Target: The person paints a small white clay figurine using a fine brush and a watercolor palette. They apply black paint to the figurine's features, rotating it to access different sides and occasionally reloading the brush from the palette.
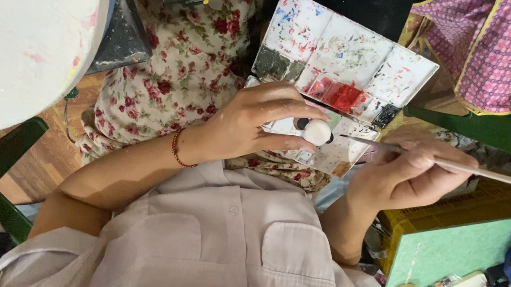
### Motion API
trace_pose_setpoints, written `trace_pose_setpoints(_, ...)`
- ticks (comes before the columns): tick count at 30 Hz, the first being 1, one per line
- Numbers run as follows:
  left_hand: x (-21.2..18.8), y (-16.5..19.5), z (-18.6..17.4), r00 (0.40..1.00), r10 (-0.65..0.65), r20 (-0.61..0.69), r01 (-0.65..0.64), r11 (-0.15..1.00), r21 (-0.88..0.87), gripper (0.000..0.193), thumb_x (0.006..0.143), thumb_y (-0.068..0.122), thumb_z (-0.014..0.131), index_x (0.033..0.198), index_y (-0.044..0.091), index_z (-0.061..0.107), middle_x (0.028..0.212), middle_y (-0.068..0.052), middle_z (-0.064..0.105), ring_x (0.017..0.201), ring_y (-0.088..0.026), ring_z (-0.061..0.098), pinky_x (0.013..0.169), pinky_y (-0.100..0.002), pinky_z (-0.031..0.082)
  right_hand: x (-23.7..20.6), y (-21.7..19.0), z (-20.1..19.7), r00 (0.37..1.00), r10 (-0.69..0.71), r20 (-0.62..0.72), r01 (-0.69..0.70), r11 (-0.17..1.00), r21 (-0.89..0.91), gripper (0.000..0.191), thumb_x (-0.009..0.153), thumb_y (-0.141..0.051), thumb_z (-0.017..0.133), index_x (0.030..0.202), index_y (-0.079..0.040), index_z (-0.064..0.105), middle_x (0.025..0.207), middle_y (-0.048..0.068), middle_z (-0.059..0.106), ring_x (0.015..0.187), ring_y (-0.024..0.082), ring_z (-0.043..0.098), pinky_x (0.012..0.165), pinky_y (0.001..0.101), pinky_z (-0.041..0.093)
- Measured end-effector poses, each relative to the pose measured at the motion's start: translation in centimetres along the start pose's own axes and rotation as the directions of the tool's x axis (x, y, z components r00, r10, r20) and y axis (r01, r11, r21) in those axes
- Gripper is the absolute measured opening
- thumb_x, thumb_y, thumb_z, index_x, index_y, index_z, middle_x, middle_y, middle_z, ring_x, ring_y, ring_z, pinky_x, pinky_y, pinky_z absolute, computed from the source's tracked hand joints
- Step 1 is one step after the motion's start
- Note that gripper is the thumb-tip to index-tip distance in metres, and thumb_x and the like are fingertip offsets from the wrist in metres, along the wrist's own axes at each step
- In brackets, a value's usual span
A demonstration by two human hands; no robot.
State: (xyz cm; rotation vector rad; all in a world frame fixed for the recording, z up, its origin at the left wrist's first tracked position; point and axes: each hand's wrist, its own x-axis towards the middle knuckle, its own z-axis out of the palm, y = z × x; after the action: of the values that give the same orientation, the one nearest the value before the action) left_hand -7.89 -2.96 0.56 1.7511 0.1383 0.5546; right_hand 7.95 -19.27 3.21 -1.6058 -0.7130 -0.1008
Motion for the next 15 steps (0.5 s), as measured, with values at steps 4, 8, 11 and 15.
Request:
trace_pose_setpoints(4,0.1,-0.1,0.2,1.000,0.003,-0.006,-0.003,1.000,-0.005,0.047,0.091,0.028,0.084,0.132,0.013,0.067,0.112,-0.005,0.067,0.101,-0.021,0.067,0.088,-0.035,0.056,-0.5,-0.9,-0.3,0.995,0.096,0.040,-0.098,0.994,0.052,0.034,0.119,-0.035,0.053,0.114,-0.003,0.044,0.077,0.008,0.047,0.057,0.015,0.044,0.050,0.0259,0.037)
trace_pose_setpoints(8,0.1,0.0,0.1,1.000,-0.013,-0.002,0.013,1.000,-0.003,0.047,0.090,0.028,0.085,0.132,0.013,0.067,0.111,-0.005,0.067,0.099,-0.021,0.067,0.086,-0.035,0.056,-0.9,-1.5,-0.3,0.977,0.145,0.154,-0.161,0.982,0.097,0.035,0.119,-0.037,0.053,0.114,-0.005,0.042,0.079,0.008,0.046,0.059,0.015,0.047,0.053,0.0265,0.037)
trace_pose_setpoints(11,0.1,0.1,0.0,1.000,-0.006,-0.006,0.006,1.000,0.001,0.047,0.092,0.028,0.084,0.133,0.013,0.067,0.113,-0.005,0.068,0.102,-0.021,0.067,0.088,-0.035,0.057,-0.8,-1.5,-0.3,0.971,0.162,0.175,-0.176,0.982,0.067,0.035,0.119,-0.038,0.052,0.111,-0.005,0.042,0.076,0.009,0.048,0.056,0.012,0.043,0.051,0.0234,0.031)
trace_pose_setpoints(15,0.1,0.1,0.0,1.000,-0.017,0.008,0.017,1.000,-0.013,0.047,0.092,0.028,0.084,0.133,0.013,0.067,0.113,-0.005,0.068,0.101,-0.020,0.067,0.088,-0.034,0.057,-0.7,-1.1,-0.1,0.975,0.108,0.193,-0.121,0.991,0.054,0.032,0.119,-0.036,0.050,0.121,-0.004,0.045,0.074,0.010,0.050,0.056,0.012,0.043,0.049,0.0237,0.031)
